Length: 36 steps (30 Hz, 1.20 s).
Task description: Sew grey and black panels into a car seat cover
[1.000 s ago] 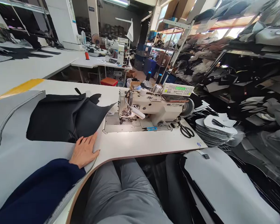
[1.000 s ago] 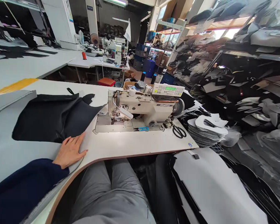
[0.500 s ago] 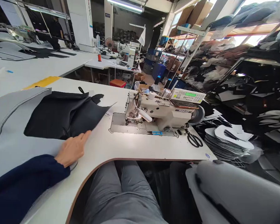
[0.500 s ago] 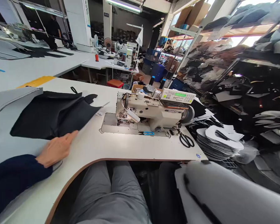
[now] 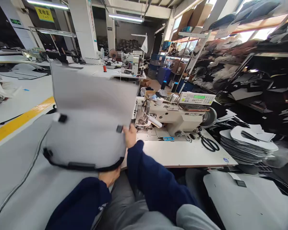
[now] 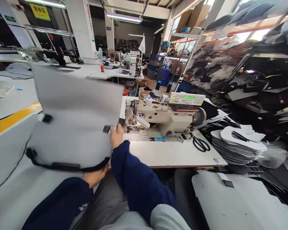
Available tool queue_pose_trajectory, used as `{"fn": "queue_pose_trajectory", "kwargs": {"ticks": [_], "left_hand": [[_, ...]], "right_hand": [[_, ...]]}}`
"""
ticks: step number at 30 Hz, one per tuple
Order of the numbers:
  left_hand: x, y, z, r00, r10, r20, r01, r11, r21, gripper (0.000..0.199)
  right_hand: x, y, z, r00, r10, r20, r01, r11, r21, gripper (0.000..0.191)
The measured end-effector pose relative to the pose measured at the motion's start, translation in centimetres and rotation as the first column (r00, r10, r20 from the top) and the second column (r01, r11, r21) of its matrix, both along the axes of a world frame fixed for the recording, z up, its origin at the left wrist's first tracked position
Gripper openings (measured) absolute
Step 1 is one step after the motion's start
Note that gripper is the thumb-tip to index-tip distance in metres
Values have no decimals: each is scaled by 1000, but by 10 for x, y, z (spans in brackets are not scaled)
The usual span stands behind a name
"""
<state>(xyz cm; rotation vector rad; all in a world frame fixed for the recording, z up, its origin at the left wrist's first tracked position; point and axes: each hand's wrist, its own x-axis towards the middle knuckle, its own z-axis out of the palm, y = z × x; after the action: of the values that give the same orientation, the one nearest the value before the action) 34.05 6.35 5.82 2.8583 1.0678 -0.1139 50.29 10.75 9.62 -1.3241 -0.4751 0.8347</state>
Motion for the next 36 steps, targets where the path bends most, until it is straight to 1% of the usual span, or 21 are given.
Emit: {"fn": "queue_pose_trajectory", "kwargs": {"ticks": [2, 4, 6, 7, 8, 9, 11, 13, 14, 16, 18, 19, 21, 23, 25, 28, 29, 31, 33, 34, 36], "left_hand": [[-10, -20, -4, 1000, 1, -31, 0, 1000, 30, 42], [-20, -41, -3, 997, -51, -55, 52, 998, 25, 52], [-25, -55, 7, 970, -243, -11, 242, 968, -61, 62], [-26, -55, 15, 942, -332, 52, 335, 938, -92, 59], [-25, -49, 22, 918, -376, 124, 388, 917, -88, 53], [-23, -38, 27, 911, -369, 182, 383, 922, -51, 49], [-16, -4, 30, 954, -202, 223, 186, 978, 94, 53], [-10, 34, 17, 985, -59, 160, 38, 990, 133, 57], [-9, 51, 8, 992, -31, 119, 16, 992, 127, 58], [-9, 77, -12, 998, -25, 57, 18, 994, 110, 58], [-11, 94, -24, 999, -24, 26, 21, 993, 113, 58], [-11, 100, -25, 1000, -14, 20, 11, 992, 124, 58], [-5, 103, -17, 1000, 4, 20, -7, 990, 143, 57], [12, 95, -2, 998, 1, 61, -11, 986, 166, 54], [38, 77, 14, 988, -63, 141, 35, 980, 195, 50], [94, 45, 22, 935, -281, 215, 240, 950, 199, 45], [114, 37, 19, 916, -339, 216, 306, 936, 172, 44], [154, 27, 5, 908, -350, 231, 332, 936, 114, 45], [187, 25, -12, 920, -286, 268, 275, 958, 80, 46], [200, 27, -20, 922, -257, 289, 246, 966, 74, 45], [215, 32, -32, 918, -229, 323, 216, 973, 78, 46]], "right_hand": [[-15, 5, -20, 992, -44, -116, 41, 999, -29, 19], [-25, 8, -39, 971, -60, -232, 52, 998, -42, 13], [-27, 11, -53, 945, -61, -322, 56, 998, -26, 15], [-26, 12, -58, 933, -62, -356, 61, 998, -13, 17], [-25, 13, -61, 922, -62, -383, 67, 998, -1, 19], [-24, 13, -64, 913, -60, -403, 71, 997, 12, 19], [-22, 9, -67, 903, -36, -428, 59, 997, 41, 19], [-16, -2, -68, 898, 35, -438, -2, 997, 75, 21], [-9, -10, -68, 895, 79, -439, -45, 995, 88, 23], [14, -28, -68, 891, 131, -435, -94, 990, 104, 28], [49, -46, -69, 898, 92, -430, -46, 992, 117, 32], [68, -52, -69, 900, 48, -432, 6, 992, 125, 32], [105, -59, -68, 890, -35, -454, 111, 984, 141, 29], [134, -58, -67, 875, -73, -480, 167, 973, 157, 23], [153, -54, -66, 873, -59, -485, 165, 970, 180, 17], [163, -54, -64, 898, 12, -439, 94, 971, 218, 8], [164, -57, -63, 910, 34, -414, 66, 972, 227, 6], [165, -65, -63, 939, 73, -336, 5, 974, 225, 4], [168, -74, -64, 991, 106, -77, -95, 986, 139, 7], [171, -77, -65, 989, 124, 84, -129, 989, 69, 10], [177, -80, -67, 928, 151, 341, -141, 989, -54, 14]]}}
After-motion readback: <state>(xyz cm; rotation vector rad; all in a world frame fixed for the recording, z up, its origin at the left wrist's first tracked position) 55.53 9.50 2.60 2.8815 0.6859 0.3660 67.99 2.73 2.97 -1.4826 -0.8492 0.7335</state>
